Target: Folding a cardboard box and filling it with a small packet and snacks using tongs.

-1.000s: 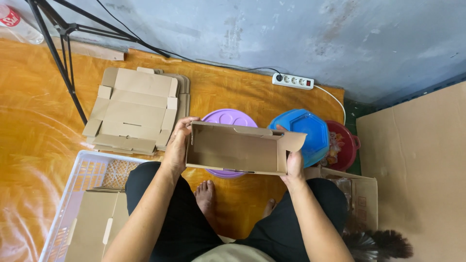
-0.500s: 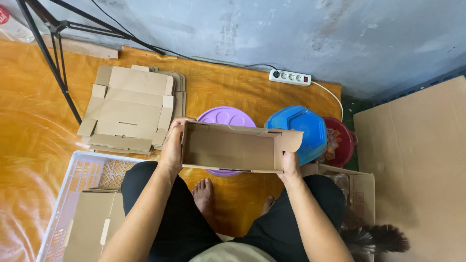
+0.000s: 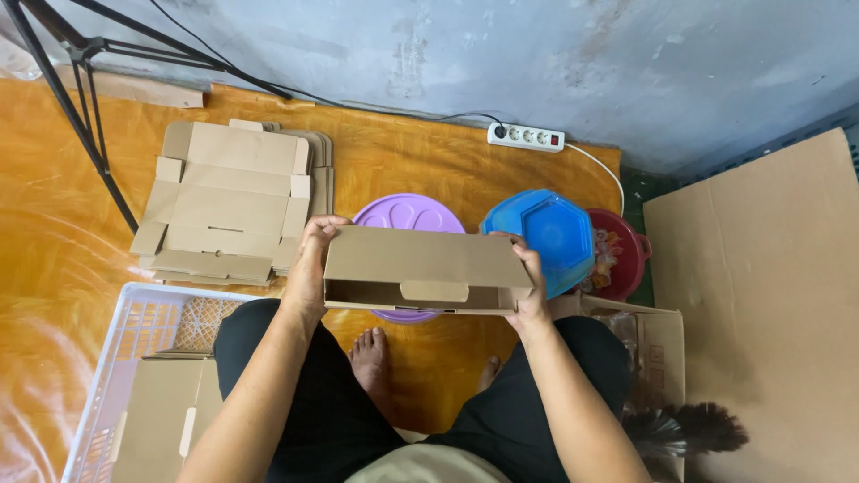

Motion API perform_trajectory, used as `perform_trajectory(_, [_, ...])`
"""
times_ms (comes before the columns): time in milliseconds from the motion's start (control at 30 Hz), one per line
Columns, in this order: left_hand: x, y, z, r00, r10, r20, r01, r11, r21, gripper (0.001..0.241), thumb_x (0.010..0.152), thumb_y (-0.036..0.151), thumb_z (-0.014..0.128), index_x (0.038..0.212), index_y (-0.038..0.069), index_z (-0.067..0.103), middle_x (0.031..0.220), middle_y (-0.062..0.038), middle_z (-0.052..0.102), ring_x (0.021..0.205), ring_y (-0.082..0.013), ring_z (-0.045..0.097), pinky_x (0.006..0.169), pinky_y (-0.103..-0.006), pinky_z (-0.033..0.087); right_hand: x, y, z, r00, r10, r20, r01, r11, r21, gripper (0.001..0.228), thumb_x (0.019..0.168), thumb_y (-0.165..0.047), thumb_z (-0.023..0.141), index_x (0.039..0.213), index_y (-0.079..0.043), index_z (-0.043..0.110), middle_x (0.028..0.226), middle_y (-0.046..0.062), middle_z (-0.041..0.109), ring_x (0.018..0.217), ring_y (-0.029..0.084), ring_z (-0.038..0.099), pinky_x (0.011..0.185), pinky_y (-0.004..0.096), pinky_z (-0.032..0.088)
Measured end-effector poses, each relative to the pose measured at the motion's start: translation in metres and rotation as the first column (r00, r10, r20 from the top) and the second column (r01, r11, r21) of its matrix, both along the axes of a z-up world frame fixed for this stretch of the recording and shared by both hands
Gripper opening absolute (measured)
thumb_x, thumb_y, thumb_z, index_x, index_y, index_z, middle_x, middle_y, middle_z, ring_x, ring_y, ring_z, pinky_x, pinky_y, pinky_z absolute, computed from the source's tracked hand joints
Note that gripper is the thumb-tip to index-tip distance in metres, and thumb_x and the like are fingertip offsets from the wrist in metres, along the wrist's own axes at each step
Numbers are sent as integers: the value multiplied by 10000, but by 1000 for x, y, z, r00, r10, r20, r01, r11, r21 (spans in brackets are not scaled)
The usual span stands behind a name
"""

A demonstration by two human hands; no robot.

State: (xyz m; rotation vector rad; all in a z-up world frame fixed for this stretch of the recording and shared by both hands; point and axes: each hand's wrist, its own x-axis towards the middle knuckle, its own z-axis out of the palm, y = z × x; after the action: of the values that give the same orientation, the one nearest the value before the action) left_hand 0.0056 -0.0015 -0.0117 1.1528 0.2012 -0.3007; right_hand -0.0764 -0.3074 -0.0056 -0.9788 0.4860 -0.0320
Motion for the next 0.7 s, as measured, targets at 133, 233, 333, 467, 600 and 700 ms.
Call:
perform_trajectory(133, [2,0,-14,1000,-4,-9,3,997,-72,262,953,299,548,1159,150,612,873,-70,667,727,-141,618,638,-251,496,-2,3,10,998,10,-68,-14,998,-61,448,895,-320,534,1300,-159,637,1011,84,672,872,176,595,734,300,529])
perform_trajectory(233, [1,-3,-1,999,11,-45,-14,997,-70,254,926,271,549,1140,156,623,834,-46,653,676,-127,608,589,-231,486,-3,10,24,995,-1,-103,-8,996,-92,469,896,-298,539,1334,-160,638,1012,66,638,882,151,564,713,261,514])
perform_trajectory(333, [2,-4,-2,999,10,-49,-13,997,-70,252,932,274,543,1140,158,625,832,-58,663,671,-134,602,580,-233,475,-2,14,32,996,-7,-94,-2,995,-97,488,912,-349,555,1363,-182,639,1019,82,641,889,164,558,734,280,517])
perform_trajectory(467, [-1,-5,2,998,21,-52,-22,1000,-18,264,919,251,544,1149,157,633,794,-56,644,625,-126,599,541,-227,483,-4,10,28,992,19,-121,-35,990,-134,463,918,-323,539,1344,-173,642,1033,74,625,898,152,529,730,267,471])
perform_trajectory(600, [4,-1,-19,998,19,-54,-20,1000,-19,268,915,245,549,1154,160,635,845,-73,679,646,-129,624,537,-232,496,-5,13,38,989,35,-141,-58,985,-162,460,943,-367,551,1360,-197,645,1082,86,633,949,166,520,808,277,459])
perform_trajectory(700, [4,-4,-16,1000,12,-29,-11,1000,21,263,930,276,555,1153,158,631,883,-71,694,665,-120,624,553,-237,502,-5,16,52,987,37,-155,-68,978,-196,476,966,-362,528,1407,-212,628,1121,62,617,986,157,499,852,273,437])
